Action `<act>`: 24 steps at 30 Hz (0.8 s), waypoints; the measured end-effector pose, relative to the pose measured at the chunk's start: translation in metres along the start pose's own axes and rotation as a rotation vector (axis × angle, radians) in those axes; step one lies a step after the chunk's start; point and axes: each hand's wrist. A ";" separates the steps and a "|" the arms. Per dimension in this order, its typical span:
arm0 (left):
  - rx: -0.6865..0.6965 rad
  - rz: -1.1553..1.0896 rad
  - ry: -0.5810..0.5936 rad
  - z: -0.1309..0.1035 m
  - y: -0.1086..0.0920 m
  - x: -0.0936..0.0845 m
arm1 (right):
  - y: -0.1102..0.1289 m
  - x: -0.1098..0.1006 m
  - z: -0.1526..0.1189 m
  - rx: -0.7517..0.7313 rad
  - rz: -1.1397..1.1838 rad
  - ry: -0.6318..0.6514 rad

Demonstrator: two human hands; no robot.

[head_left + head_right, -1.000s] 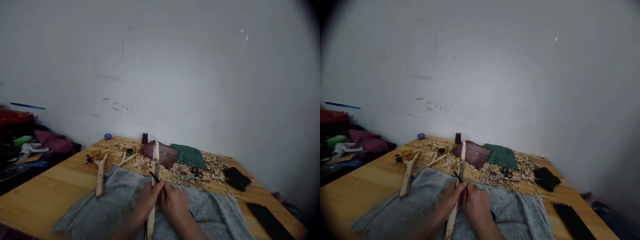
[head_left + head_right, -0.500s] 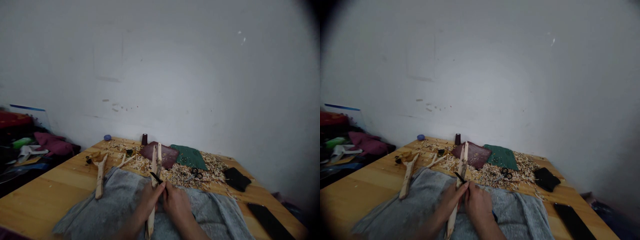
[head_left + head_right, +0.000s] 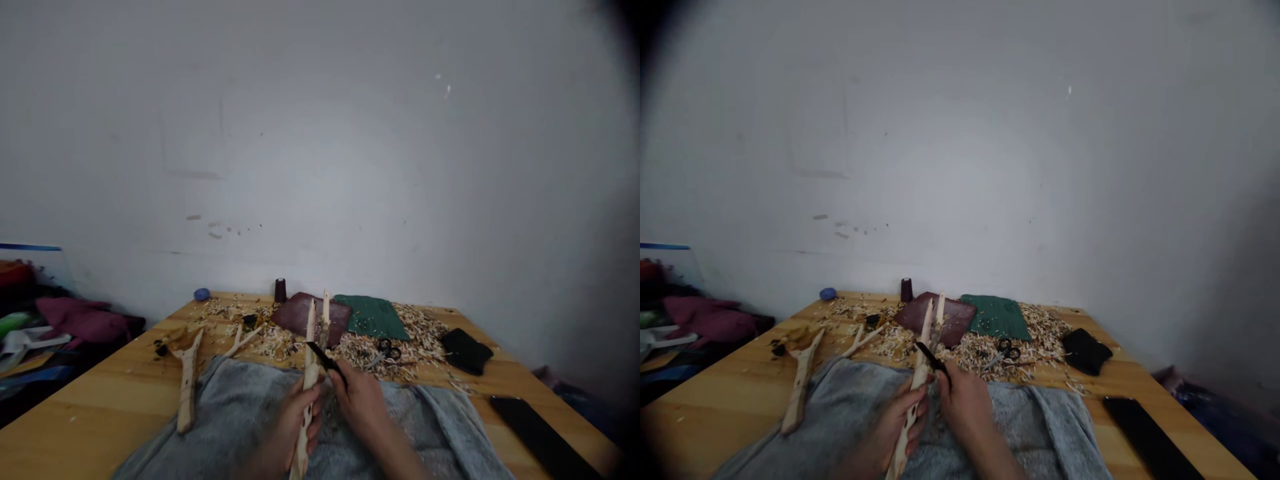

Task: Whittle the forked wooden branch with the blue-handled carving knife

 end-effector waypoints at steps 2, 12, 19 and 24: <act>0.014 0.038 -0.011 -0.002 0.001 0.002 | -0.002 -0.003 0.001 -0.011 0.042 -0.070; -0.120 0.268 0.080 0.004 0.007 -0.008 | -0.002 -0.015 0.004 0.043 -0.073 0.010; 0.025 0.231 0.037 0.018 0.012 -0.017 | -0.014 -0.018 0.009 0.109 -0.098 0.035; 0.182 -0.038 0.087 0.006 0.004 -0.006 | -0.012 -0.015 0.007 0.114 -0.036 -0.040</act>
Point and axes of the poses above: each hand's wrist, its own z-axis towards the middle knuckle, its own x-axis out of the palm, y = z × x, and after that the axes turned 2 degrees about -y, right-handed
